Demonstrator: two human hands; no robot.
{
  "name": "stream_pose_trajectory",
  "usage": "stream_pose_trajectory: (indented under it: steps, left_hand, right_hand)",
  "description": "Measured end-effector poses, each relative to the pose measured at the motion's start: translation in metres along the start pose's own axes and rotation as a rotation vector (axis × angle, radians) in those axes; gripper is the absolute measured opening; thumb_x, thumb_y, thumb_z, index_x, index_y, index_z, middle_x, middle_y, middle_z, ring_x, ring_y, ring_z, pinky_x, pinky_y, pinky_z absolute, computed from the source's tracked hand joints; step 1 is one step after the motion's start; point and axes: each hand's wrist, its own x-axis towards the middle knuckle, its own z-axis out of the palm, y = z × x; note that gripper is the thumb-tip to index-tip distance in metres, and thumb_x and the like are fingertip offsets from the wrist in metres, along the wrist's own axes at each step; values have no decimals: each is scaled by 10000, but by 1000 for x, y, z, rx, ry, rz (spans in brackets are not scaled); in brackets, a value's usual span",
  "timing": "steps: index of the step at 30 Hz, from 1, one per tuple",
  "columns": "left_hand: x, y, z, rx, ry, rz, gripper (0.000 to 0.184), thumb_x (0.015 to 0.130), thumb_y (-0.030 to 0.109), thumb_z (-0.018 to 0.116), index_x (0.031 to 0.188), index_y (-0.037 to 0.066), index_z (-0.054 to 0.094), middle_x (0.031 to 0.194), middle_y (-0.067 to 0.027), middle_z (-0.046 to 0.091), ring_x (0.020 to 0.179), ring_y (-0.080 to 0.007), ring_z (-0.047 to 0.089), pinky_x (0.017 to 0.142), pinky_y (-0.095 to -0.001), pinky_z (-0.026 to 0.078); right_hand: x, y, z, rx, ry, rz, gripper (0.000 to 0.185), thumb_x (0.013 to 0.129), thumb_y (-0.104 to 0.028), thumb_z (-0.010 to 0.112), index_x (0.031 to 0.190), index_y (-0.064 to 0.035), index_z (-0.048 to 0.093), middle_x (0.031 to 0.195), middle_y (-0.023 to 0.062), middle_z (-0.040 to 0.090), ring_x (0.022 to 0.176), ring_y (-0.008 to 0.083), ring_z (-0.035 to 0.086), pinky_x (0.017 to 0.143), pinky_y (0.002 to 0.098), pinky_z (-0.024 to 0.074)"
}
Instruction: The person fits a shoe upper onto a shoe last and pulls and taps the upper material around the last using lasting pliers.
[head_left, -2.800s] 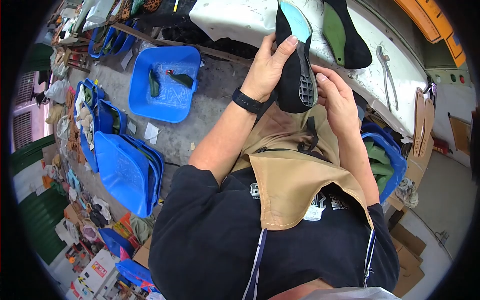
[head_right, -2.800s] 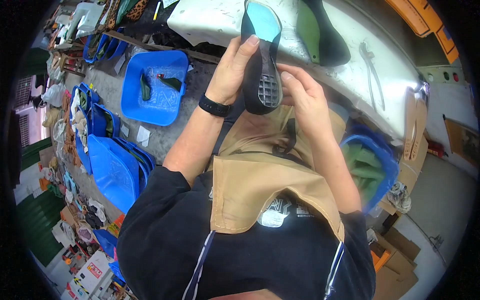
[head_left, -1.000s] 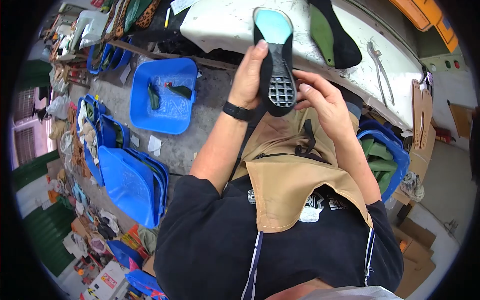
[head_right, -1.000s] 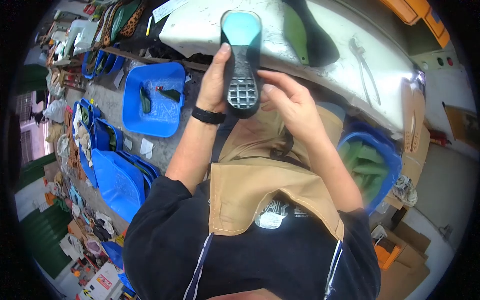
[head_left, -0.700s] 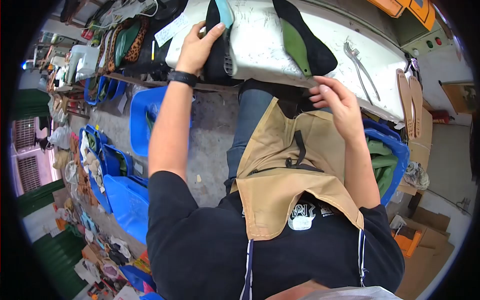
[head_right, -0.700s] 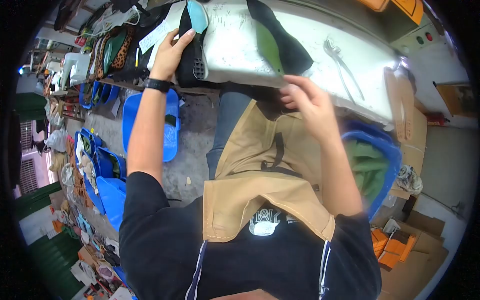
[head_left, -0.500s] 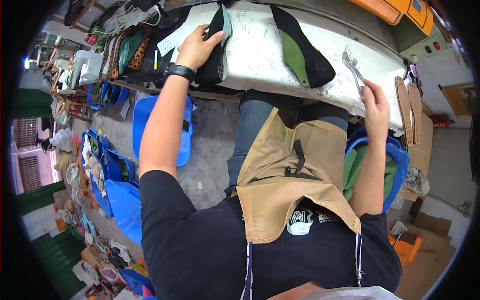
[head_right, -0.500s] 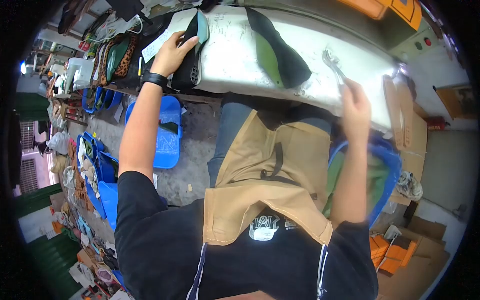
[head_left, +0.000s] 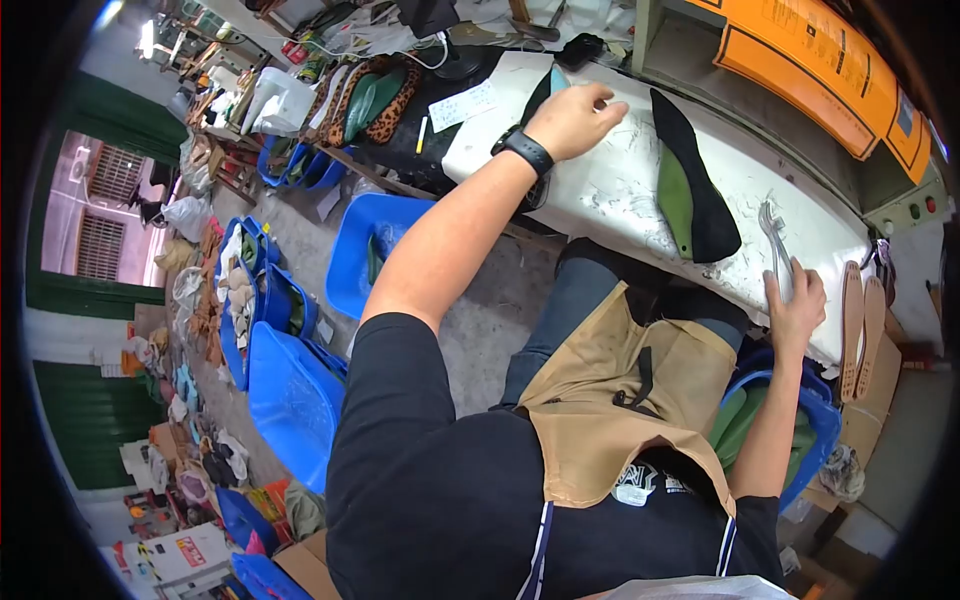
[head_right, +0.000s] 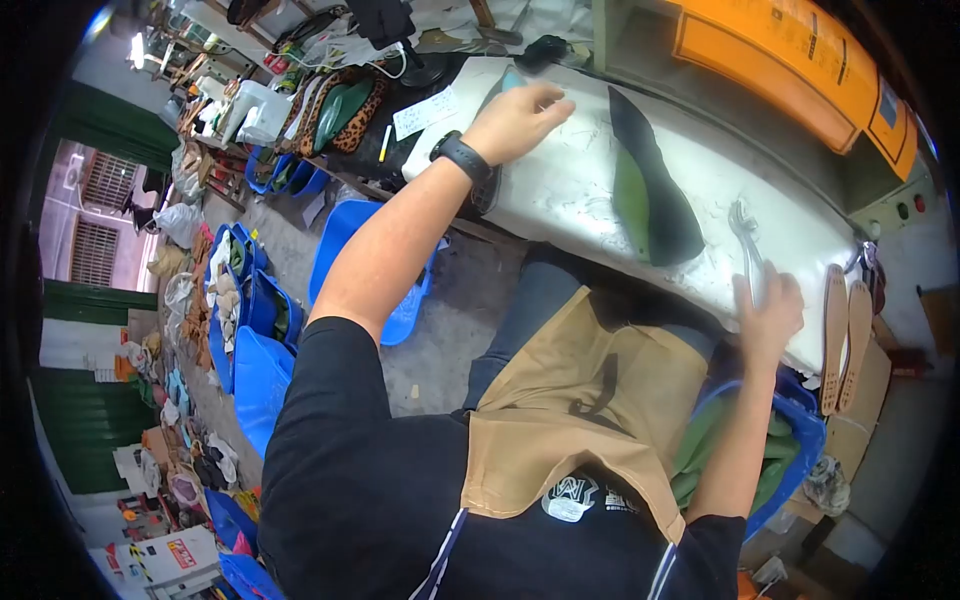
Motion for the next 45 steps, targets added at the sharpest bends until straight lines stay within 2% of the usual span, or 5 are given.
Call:
stream_pose_trajectory:
  steps: [7, 13, 22, 28, 45]
  left_hand:
    - [7, 56, 50, -400, -437, -343, 630, 938, 488, 635, 1232, -68, 660, 1134, -243, 739, 1072, -421, 704, 903, -440, 569]
    - [49, 67, 112, -381, 48, -405, 936, 832, 452, 751, 1432, -130, 331, 1231, -338, 660, 1048, -464, 702, 949, -460, 565]
    - [41, 33, 120, -757, 260, -491, 542, 823, 236, 682, 1208, -107, 516, 1116, -290, 672, 955, -366, 685, 862, -419, 565]
    - [-98, 61, 76, -1254, -10, -114, 480, 843, 1, 585, 1323, -10, 562, 1057, -144, 641, 918, -187, 577, 840, -264, 491]
    - [-213, 37, 125, -1251, -179, -176, 363, 1007, 190, 696, 1304, 0, 610, 1157, -95, 701, 968, -129, 626, 865, -256, 531]
  right_hand:
    - [-3, -13, 2, -40, 10, 68, 470, 961, -445, 703, 1283, -102, 702, 1251, 160, 620, 1100, 369, 601, 975, 505, 473]
    - [7, -26, -7, -83, -66, 90, 413, 954, -416, 702, 1153, -54, 677, 1169, 165, 632, 1051, 379, 608, 943, 488, 493]
    - [19, -13, -21, 149, -259, 296, 318, 972, -275, 651, 1106, 10, 608, 890, 115, 627, 766, 321, 620, 742, 404, 530]
    - [-6, -58, -89, 1058, -475, 493, 196, 1000, -207, 615, 1086, -33, 588, 839, 69, 600, 677, 178, 570, 643, 312, 494]
    - [-84, -120, -100, 992, -832, 346, 159, 1010, -217, 653, 953, -70, 636, 789, 47, 618, 671, 131, 561, 602, 281, 448]
